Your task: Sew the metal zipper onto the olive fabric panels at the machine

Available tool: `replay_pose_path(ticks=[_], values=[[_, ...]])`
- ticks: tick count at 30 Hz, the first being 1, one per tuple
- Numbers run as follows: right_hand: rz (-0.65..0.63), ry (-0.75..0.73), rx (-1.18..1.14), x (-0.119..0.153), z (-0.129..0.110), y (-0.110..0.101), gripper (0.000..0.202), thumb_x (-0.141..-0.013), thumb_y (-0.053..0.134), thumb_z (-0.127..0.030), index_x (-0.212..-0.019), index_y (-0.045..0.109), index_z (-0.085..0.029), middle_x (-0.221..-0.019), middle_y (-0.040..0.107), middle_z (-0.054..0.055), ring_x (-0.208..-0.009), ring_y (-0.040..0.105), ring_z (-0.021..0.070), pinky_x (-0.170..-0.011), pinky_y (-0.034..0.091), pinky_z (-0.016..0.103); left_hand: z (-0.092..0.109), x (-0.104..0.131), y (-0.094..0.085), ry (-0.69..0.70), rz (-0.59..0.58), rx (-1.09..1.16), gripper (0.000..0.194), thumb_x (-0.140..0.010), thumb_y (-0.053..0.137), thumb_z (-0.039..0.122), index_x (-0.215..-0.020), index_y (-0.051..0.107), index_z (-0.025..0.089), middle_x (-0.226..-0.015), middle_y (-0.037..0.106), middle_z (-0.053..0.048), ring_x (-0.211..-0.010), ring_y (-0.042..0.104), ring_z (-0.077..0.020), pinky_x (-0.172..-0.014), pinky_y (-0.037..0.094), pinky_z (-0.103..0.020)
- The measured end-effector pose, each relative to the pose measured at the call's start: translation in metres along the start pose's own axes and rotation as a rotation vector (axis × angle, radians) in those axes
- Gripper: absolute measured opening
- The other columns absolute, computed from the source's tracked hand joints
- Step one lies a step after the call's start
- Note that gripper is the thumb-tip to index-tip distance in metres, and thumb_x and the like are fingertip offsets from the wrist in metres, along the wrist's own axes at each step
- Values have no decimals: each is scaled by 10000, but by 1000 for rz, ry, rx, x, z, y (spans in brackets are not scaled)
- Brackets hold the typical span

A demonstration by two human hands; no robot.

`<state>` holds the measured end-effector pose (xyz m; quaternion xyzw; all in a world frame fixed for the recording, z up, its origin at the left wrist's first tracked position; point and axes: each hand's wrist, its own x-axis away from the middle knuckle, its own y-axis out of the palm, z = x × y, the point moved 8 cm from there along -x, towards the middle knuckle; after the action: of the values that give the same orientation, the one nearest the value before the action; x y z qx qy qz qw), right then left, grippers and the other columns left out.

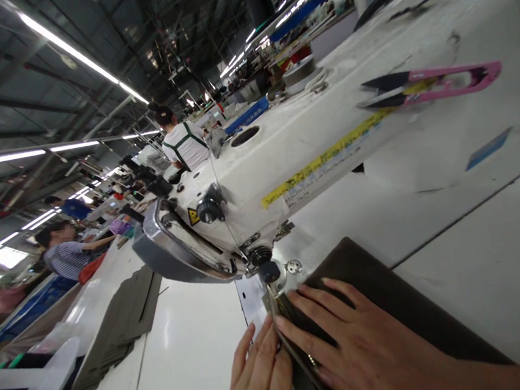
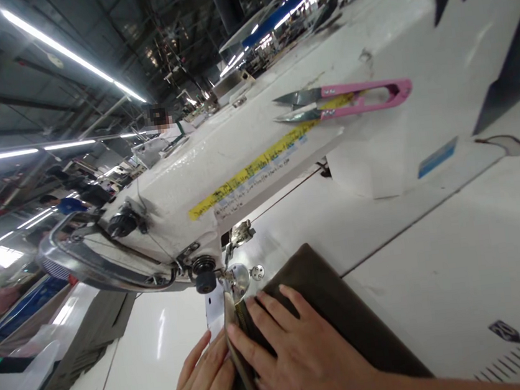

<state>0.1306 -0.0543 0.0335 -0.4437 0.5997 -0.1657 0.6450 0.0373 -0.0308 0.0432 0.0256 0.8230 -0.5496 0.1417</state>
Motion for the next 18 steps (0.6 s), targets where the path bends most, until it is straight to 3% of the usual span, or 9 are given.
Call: replay_pose_path(ticks=[7, 14, 18], values=[[8, 11, -13, 0, 2, 2, 671, -743, 857, -460, -1246, 504, -192, -1239, 451, 134, -1124, 384, 284, -893, 275, 483, -1, -1, 1, -18, -20, -8, 221, -914, 410, 122, -1038, 593, 113, -1197, 600, -125, -1162, 531, -192, -997, 438, -291], [-50, 6, 4, 1, 0, 5, 620, -801, 793, -454, -1277, 496, -191, -1256, 434, 141, -1137, 372, 299, -878, 363, 507, -2, -2, 4, -15, -55, -13, 235, -915, 408, 141, -1065, 586, 106, -1184, 607, -132, -1092, 581, -202, -927, 490, -286], [-62, -19, 52, 3, -1, 2, 494, -850, 654, -394, -1239, 537, -114, -1278, 412, 152, -1184, 330, 300, -924, 390, 486, 0, -4, 2, -43, -27, 20, 258, -931, 387, 162, -1093, 577, 99, -1198, 598, -138, -1121, 562, -222, -909, 503, -311]])
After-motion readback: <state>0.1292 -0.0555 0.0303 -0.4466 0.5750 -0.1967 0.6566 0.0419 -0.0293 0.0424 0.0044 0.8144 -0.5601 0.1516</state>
